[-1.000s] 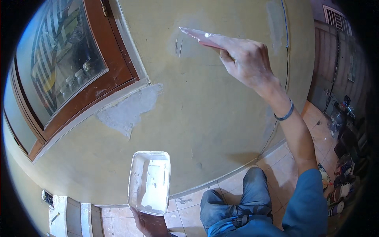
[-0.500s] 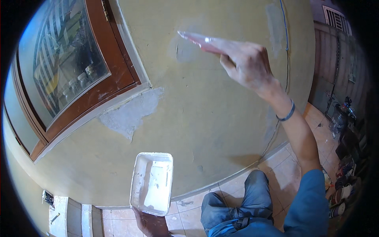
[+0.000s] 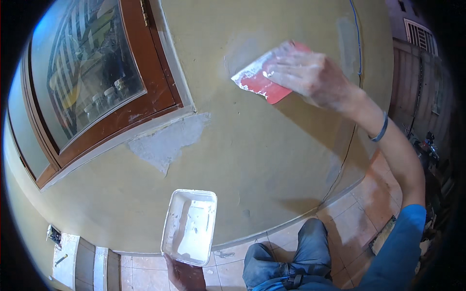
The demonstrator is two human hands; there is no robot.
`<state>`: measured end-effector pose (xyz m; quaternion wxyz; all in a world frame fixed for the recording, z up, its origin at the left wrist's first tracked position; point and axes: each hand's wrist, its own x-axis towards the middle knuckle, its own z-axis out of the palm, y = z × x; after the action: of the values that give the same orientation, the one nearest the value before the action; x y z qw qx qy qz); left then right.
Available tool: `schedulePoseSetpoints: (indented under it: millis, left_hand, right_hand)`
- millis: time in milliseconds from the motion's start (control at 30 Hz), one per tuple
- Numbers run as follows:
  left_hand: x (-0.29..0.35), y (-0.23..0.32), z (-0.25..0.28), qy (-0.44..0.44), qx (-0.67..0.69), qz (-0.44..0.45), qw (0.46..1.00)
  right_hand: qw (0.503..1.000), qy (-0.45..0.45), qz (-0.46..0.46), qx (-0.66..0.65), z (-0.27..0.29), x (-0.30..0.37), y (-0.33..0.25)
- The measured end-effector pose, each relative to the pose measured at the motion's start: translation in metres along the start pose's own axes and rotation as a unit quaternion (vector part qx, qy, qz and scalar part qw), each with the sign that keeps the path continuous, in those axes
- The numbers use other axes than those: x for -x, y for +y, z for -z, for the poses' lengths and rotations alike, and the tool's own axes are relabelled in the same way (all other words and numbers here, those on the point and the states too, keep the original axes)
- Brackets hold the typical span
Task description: The person applies a white substance to cracks and holes in a yellow wall using a red scraper, reloading the scraper from a white container.
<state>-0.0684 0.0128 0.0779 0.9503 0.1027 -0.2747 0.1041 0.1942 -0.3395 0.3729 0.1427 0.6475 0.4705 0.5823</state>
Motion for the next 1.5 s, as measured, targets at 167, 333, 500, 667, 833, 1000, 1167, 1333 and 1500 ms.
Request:
schedulePoseSetpoints:
  millis: [167,333,500,667,833,1000,1167,1333,1500]
  left_hand:
    - [-0.025,-0.037,-0.05,0.444,-0.339,-0.083,0.825]
    - [-0.031,-0.04,-0.049,0.436,-0.332,-0.079,0.833]
    - [-0.035,-0.039,-0.047,0.443,-0.346,-0.063,0.825]
    - [-0.031,-0.037,-0.04,0.424,-0.35,-0.057,0.834]
    - [-0.023,-0.031,-0.04,0.433,-0.342,-0.077,0.831]
    - [-0.01,-0.024,-0.014,0.433,-0.338,-0.064,0.833]
    - [-0.023,-0.034,-0.044,0.445,-0.323,-0.078,0.831]
    - [0.002,-0.005,0.011,0.245,-0.186,-0.039,0.951]
    - [-0.015,-0.021,-0.043,0.434,-0.332,-0.078,0.834]
  right_hand:
    - [0.998,-0.007,0.062,0.015,0.004,-0.041,0.039]
    - [0.991,-0.027,0.112,0.065,-0.02,-0.051,0.043]
    - [0.988,-0.048,0.099,0.11,-0.031,-0.014,0.031]
    - [0.985,-0.064,0.109,0.12,-0.029,0.005,0.026]
    - [0.988,-0.089,0.106,0.073,0.003,-0.001,0.019]
    - [0.947,-0.117,-0.282,-0.097,0.049,-0.03,0.015]
    - [0.904,-0.074,-0.409,-0.103,0.007,-0.036,-0.01]
    - [0.916,-0.067,-0.395,-0.002,-0.033,-0.049,-0.086]
    - [0.928,-0.045,-0.352,-0.11,-0.038,-0.051,-0.123]
